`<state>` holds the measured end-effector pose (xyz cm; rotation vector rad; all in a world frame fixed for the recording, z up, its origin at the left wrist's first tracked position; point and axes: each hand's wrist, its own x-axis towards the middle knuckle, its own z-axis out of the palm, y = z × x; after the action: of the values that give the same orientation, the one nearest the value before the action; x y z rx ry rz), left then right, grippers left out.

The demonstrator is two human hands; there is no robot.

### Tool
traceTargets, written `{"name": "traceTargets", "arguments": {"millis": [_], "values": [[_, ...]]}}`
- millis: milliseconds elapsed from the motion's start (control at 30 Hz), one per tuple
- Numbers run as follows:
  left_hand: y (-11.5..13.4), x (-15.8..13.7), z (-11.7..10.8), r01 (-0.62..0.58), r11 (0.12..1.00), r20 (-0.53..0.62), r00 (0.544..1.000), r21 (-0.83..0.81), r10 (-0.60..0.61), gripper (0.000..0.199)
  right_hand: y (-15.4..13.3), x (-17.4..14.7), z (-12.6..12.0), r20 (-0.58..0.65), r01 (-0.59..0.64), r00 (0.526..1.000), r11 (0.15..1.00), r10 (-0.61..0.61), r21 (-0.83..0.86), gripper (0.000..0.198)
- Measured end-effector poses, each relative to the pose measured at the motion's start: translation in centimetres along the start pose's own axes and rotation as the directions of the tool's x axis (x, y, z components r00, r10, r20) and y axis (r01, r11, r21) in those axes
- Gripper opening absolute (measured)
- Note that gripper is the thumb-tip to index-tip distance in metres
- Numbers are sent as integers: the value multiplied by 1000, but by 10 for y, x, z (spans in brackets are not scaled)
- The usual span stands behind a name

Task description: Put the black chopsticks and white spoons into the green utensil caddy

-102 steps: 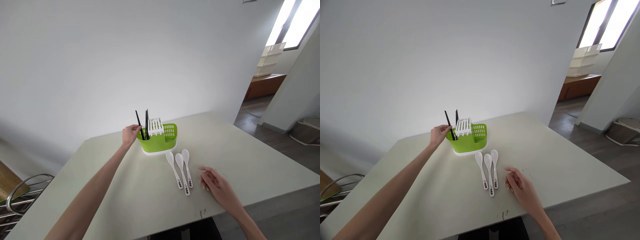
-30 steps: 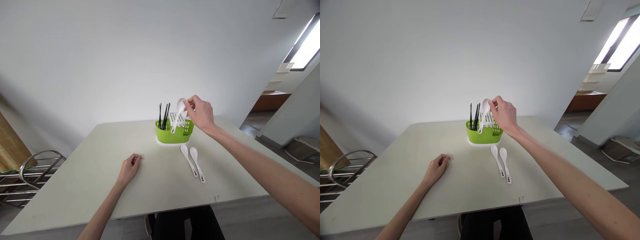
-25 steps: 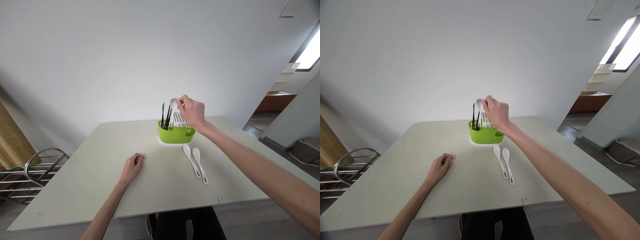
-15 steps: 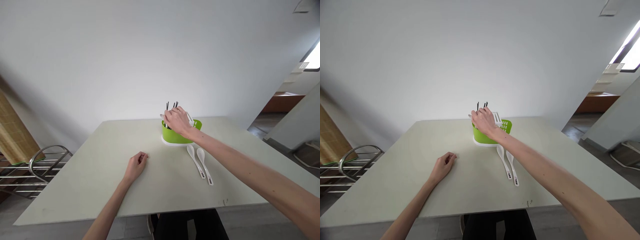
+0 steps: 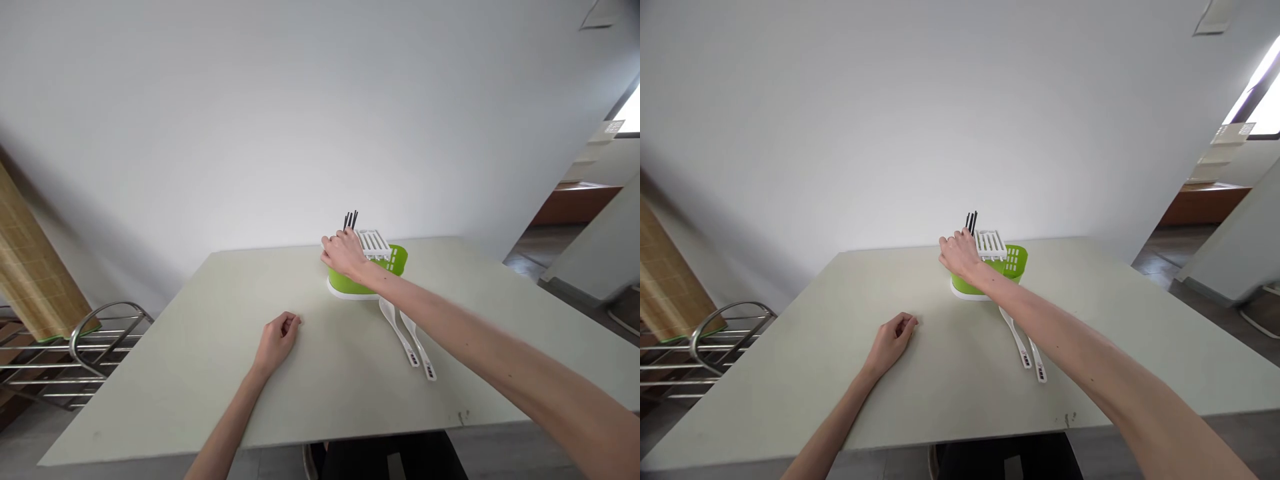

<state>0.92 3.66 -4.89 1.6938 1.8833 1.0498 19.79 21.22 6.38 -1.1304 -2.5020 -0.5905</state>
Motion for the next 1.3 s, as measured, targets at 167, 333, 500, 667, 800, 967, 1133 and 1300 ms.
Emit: {"name": "traceTargets", "arguments": {"millis": [167, 333, 500, 667, 800, 967, 1133, 1300], "values": [[-1, -2, -2, 6, 1000, 9, 1000, 3, -6, 38, -1, -11, -12, -20, 56, 998, 998, -55, 35, 32], [0, -4, 0, -8, 1000, 22, 1000, 17, 7, 39, -3, -71, -28, -173, 333, 933, 940, -317, 74, 31], [-1, -5, 3, -21, 998, 28, 999, 52, 19, 38, 1, -159, -26, -222, 629, 768, 773, -601, 82, 26], [1, -7, 4, -62, 992, 35, 998, 114, 58, 37, 38, -214, -13, -162, 633, 770, 770, -617, 79, 26], [2, -8, 4, -91, 984, 44, 995, 151, 86, 36, 83, -224, -9, -58, 504, 863, 863, -501, 43, 26], [-2, -7, 6, -120, 976, 57, 992, 184, 111, 36, 122, -229, 0, 253, 266, 935, 964, -249, -34, 17], [-3, -7, 7, -128, 973, 41, 992, 194, 122, 35, 123, -239, 20, 407, 183, 904, 979, -133, -87, 66], [-2, -8, 6, -133, 973, 42, 991, 189, 127, 34, 104, -239, 27, 396, 310, 888, 941, -235, -136, 85]]}}
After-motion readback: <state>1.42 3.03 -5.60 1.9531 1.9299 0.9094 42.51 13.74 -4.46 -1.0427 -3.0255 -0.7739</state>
